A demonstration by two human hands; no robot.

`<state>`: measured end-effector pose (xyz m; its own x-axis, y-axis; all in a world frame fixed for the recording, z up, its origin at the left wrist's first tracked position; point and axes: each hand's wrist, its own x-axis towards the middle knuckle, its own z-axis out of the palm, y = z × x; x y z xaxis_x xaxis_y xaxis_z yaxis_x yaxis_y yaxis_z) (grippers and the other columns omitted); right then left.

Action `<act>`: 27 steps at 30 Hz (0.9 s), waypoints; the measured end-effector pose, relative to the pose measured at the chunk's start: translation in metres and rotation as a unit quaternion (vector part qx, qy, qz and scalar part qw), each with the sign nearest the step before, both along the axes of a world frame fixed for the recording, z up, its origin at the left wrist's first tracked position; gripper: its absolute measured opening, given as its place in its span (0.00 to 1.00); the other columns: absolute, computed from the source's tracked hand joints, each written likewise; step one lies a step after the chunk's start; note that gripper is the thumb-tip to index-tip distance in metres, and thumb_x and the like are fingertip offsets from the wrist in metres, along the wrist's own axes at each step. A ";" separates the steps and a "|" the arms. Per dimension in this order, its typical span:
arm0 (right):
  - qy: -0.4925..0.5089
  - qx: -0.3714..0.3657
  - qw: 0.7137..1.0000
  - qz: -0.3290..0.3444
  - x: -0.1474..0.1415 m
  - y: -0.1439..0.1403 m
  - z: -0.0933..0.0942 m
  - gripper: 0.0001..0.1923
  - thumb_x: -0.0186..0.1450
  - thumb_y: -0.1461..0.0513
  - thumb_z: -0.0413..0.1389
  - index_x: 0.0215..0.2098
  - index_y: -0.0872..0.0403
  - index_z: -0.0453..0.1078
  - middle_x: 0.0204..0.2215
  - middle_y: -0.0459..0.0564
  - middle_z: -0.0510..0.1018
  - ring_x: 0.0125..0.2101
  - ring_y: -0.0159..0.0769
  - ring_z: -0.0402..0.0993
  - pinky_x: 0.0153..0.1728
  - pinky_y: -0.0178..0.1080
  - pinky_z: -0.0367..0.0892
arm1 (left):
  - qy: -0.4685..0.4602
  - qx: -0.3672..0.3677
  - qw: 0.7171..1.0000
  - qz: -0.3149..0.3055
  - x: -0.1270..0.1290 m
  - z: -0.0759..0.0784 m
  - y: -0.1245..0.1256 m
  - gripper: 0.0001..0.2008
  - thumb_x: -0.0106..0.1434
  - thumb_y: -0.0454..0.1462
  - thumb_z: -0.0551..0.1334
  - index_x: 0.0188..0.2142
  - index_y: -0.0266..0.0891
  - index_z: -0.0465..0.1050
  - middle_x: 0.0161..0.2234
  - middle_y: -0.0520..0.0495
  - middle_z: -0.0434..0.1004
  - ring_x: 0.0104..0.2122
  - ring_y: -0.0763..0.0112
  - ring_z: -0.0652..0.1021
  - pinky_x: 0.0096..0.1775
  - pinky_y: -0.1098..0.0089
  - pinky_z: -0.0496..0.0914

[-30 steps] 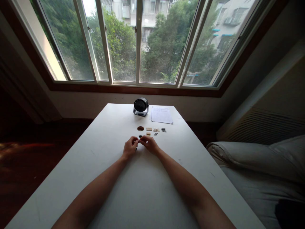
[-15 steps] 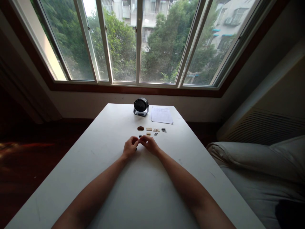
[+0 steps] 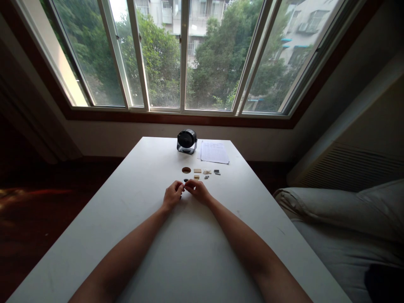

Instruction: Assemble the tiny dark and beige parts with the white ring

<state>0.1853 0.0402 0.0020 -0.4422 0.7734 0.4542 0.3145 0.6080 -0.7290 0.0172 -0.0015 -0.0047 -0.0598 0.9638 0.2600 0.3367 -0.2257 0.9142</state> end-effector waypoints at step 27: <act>0.013 -0.017 1.000 0.006 -0.001 -0.004 0.005 0.08 0.65 0.57 0.56 0.36 0.53 0.74 0.29 0.48 0.79 0.27 0.32 0.72 0.31 0.33 0.65 | -0.002 -0.007 1.000 0.003 0.000 0.004 -0.001 0.13 0.64 0.46 0.55 0.36 0.41 0.73 0.29 0.49 0.77 0.27 0.72 0.74 0.33 0.71 0.69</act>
